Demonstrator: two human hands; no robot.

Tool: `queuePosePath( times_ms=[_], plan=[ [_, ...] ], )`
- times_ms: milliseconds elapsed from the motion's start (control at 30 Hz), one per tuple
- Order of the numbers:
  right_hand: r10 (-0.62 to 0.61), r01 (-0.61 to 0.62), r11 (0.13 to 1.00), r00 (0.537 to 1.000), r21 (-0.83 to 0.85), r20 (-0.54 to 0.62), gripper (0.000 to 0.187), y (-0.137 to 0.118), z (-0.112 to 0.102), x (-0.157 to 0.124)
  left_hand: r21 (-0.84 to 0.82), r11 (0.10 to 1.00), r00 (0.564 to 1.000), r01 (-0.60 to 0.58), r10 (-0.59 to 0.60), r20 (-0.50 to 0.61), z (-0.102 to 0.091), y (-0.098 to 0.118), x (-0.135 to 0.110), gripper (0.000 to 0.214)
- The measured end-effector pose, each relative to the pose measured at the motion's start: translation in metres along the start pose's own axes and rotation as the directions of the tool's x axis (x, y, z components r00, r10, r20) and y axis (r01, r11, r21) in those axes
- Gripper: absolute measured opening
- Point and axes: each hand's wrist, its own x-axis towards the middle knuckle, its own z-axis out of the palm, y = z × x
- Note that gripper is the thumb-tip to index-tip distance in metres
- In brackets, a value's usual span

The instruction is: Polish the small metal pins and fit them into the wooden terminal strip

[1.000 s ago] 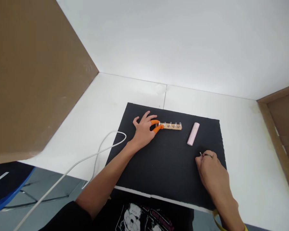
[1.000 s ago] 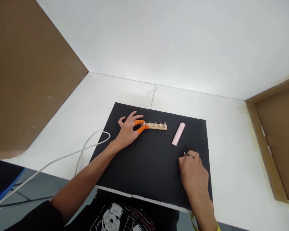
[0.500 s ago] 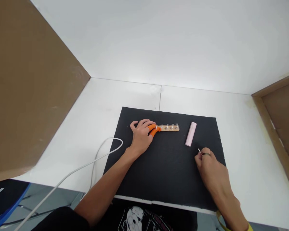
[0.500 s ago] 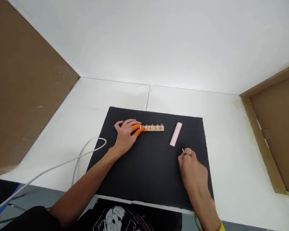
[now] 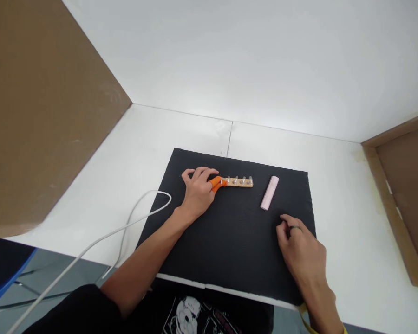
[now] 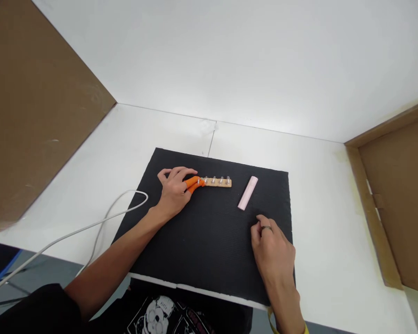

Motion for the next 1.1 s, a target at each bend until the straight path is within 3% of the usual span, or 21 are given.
queuePosePath(
  times_ms=[167,233,333,500,700,833,1000,1067,1100],
  plan=[
    [0.182,-0.162,0.929,0.983,0.334,-0.03,0.042,0.008,-0.011,-0.004,0.029,0.999,0.999,-0.027,0.028,-0.035,-0.001,0.002,-0.001,0.018],
    [0.253,-0.223,0.838,0.967,0.498,0.008,0.044,0.01,-0.017,-0.01,0.028,0.999,0.998,-0.039,0.04,-0.05,-0.003,0.003,-0.002,0.01],
    [0.301,-0.272,0.654,0.95,0.706,0.088,0.052,0.008,-0.023,-0.023,0.01,0.999,0.995,-0.051,0.051,-0.084,-0.007,0.008,-0.007,0.024],
    [0.237,-0.325,0.403,0.94,0.855,0.245,0.059,-0.006,-0.027,-0.037,-0.055,0.998,0.983,-0.043,0.033,-0.179,-0.02,0.029,-0.026,0.017],
    [0.077,-0.331,0.346,0.942,0.878,0.325,0.061,-0.018,-0.039,-0.027,-0.157,0.988,0.956,0.002,-0.048,-0.291,-0.046,0.054,-0.054,0.011],
    [-0.086,-0.243,0.376,0.952,0.894,0.295,0.05,-0.032,-0.058,-0.013,-0.242,0.97,0.965,-0.025,-0.04,-0.259,-0.066,0.074,-0.06,0.01],
    [-0.246,-0.017,0.409,0.961,0.912,0.128,0.021,-0.051,-0.1,-0.009,-0.31,0.944,0.984,-0.11,0.06,-0.167,-0.087,0.107,-0.061,0.008],
    [-0.413,0.212,0.439,0.911,0.873,-0.014,0.007,-0.055,-0.117,-0.012,-0.333,0.932,0.986,-0.143,0.104,-0.134,-0.095,0.116,-0.062,0.008],
    [-0.535,0.37,0.435,0.839,0.821,-0.095,0.007,-0.056,-0.124,-0.014,-0.348,0.924,0.985,-0.157,0.123,-0.119,-0.098,0.12,-0.063,0.008]
  ],
)
